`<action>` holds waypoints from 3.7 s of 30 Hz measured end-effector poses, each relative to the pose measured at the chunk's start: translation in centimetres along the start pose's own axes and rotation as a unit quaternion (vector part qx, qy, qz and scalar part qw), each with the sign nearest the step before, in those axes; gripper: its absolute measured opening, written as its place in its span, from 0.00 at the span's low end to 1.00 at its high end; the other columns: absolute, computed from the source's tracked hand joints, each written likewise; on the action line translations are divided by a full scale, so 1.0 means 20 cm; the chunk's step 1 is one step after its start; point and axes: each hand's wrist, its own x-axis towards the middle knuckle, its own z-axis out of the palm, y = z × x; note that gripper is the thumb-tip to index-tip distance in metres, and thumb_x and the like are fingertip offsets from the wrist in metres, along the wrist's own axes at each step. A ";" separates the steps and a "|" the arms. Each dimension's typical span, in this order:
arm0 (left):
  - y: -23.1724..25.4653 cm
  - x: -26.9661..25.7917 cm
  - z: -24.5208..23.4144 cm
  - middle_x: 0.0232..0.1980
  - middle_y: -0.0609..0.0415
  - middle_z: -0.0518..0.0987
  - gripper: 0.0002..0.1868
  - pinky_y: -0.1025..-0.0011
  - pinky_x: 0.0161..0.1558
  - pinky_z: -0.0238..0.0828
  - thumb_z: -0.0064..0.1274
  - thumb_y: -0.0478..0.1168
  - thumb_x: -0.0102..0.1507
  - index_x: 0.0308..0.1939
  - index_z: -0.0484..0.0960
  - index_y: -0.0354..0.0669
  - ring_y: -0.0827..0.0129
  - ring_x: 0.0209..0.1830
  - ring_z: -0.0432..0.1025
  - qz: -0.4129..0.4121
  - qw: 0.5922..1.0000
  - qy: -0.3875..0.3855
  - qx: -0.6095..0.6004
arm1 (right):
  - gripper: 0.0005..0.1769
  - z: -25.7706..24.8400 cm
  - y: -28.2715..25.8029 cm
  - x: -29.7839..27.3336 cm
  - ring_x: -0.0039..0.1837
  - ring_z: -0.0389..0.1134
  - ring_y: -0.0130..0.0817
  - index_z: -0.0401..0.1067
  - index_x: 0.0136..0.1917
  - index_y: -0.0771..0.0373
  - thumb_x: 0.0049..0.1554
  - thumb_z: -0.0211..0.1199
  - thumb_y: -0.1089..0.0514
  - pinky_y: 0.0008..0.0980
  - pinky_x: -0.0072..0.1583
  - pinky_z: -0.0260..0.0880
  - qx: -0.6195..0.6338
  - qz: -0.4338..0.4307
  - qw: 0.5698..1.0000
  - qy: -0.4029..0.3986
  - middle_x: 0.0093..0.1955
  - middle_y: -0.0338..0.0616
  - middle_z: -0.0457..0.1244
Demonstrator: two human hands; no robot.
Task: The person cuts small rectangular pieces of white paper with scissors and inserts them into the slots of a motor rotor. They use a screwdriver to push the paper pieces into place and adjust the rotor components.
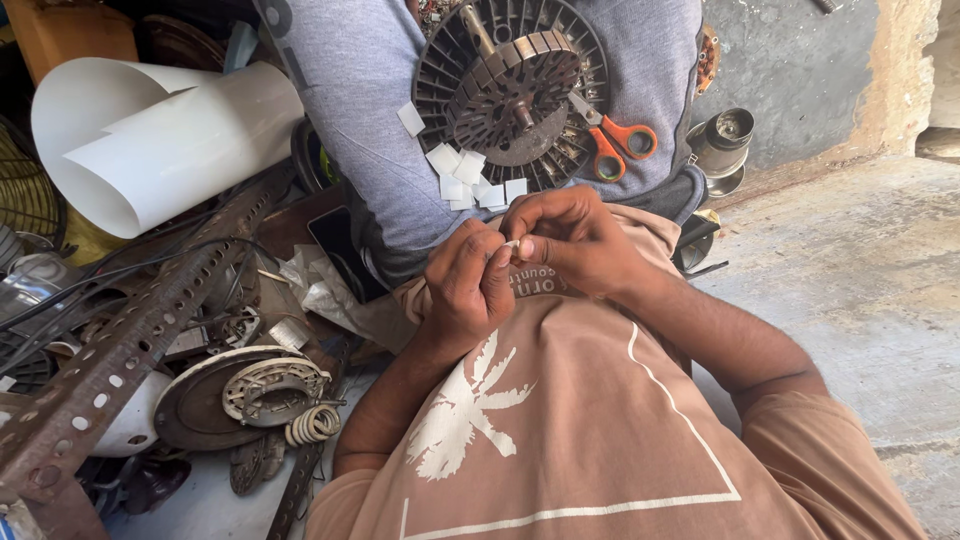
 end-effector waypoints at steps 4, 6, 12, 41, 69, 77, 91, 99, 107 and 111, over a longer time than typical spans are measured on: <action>-0.02 -0.02 0.00 0.33 0.47 0.70 0.07 0.63 0.31 0.66 0.47 0.32 0.72 0.40 0.72 0.33 0.59 0.29 0.70 0.007 1.000 -0.004 0.003 | 0.07 0.02 0.00 -0.01 0.55 0.67 0.25 0.74 0.51 0.70 0.63 0.67 0.63 0.28 0.58 0.69 -0.035 -0.025 0.999 0.008 0.51 0.41 0.67; -0.02 -0.02 0.00 0.33 0.47 0.70 0.06 0.63 0.31 0.66 0.47 0.32 0.72 0.39 0.72 0.33 0.59 0.29 0.69 0.012 1.000 -0.009 0.010 | 0.07 0.03 0.00 -0.01 0.54 0.66 0.24 0.73 0.51 0.70 0.65 0.65 0.62 0.27 0.58 0.69 -0.052 -0.024 0.998 0.011 0.51 0.40 0.66; 0.02 0.05 -0.05 0.34 0.47 0.72 0.06 0.61 0.34 0.67 0.47 0.32 0.72 0.41 0.73 0.32 0.58 0.31 0.71 -0.020 0.999 -0.037 0.010 | 0.05 0.08 -0.04 0.02 0.53 0.64 0.23 0.70 0.52 0.69 0.66 0.59 0.64 0.27 0.57 0.68 -0.153 -0.042 0.987 0.018 0.49 0.40 0.64; -0.06 -0.01 0.05 0.38 0.55 0.71 0.13 0.72 0.40 0.65 0.40 0.40 0.77 0.41 0.70 0.35 0.76 0.38 0.67 -0.135 0.987 0.042 -0.071 | 0.06 0.07 -0.02 0.03 0.46 0.69 0.29 0.76 0.48 0.69 0.59 0.69 0.63 0.29 0.49 0.69 -0.325 -0.129 0.934 0.077 0.45 0.46 0.69; -0.02 0.00 -0.06 0.44 0.45 0.77 0.06 0.60 0.43 0.74 0.51 0.29 0.70 0.50 0.72 0.33 0.53 0.41 0.75 -0.010 1.000 -0.016 -0.021 | 0.06 0.07 -0.12 0.04 0.52 0.73 0.32 0.77 0.50 0.73 0.57 0.68 0.72 0.28 0.54 0.74 -0.360 -0.177 0.913 0.072 0.49 0.50 0.70; 0.00 0.02 -0.06 0.45 0.43 0.77 0.07 0.59 0.42 0.74 0.55 0.27 0.65 0.45 0.74 0.32 0.53 0.41 0.76 0.033 0.999 -0.020 0.004 | 0.05 0.08 -0.11 0.04 0.48 0.72 0.32 0.74 0.47 0.71 0.55 0.64 0.72 0.27 0.50 0.72 -0.369 -0.196 0.906 0.071 0.47 0.50 0.69; -0.02 0.03 -0.01 0.39 0.45 0.76 0.05 0.64 0.37 0.71 0.51 0.26 0.67 0.43 0.71 0.34 0.58 0.34 0.74 -0.015 0.995 -0.006 -0.103 | 0.04 -0.09 0.09 -0.04 0.36 0.63 0.20 0.63 0.46 0.65 0.65 0.55 0.66 0.24 0.38 0.63 -0.175 -0.067 0.978 0.095 0.41 0.42 0.67; -0.03 -0.01 0.00 0.33 0.48 0.76 0.09 0.65 0.29 0.67 0.48 0.27 0.69 0.34 0.69 0.35 0.60 0.26 0.72 -0.180 0.936 -0.022 -0.300 | 0.02 -0.09 -0.01 -0.01 0.34 0.64 0.19 0.64 0.48 0.67 0.65 0.55 0.66 0.23 0.37 0.63 -0.366 -0.132 0.921 -0.026 0.36 0.38 0.65; -0.02 0.01 -0.02 0.39 0.43 0.76 0.05 0.60 0.34 0.72 0.50 0.26 0.66 0.40 0.69 0.33 0.53 0.33 0.75 -0.011 0.996 0.014 -0.085 | 0.03 -0.05 0.03 0.02 0.37 0.65 0.25 0.65 0.47 0.66 0.65 0.55 0.66 0.26 0.39 0.62 -0.380 -0.176 0.908 0.012 0.39 0.42 0.64; -0.06 -0.01 -0.02 0.43 0.41 0.77 0.06 0.57 0.40 0.73 0.48 0.25 0.68 0.46 0.67 0.31 0.48 0.39 0.76 0.029 0.998 -0.008 -0.059 | 0.03 -0.05 0.02 0.00 0.33 0.63 0.24 0.64 0.47 0.67 0.63 0.56 0.69 0.27 0.36 0.61 -0.336 -0.102 0.936 0.002 0.35 0.40 0.63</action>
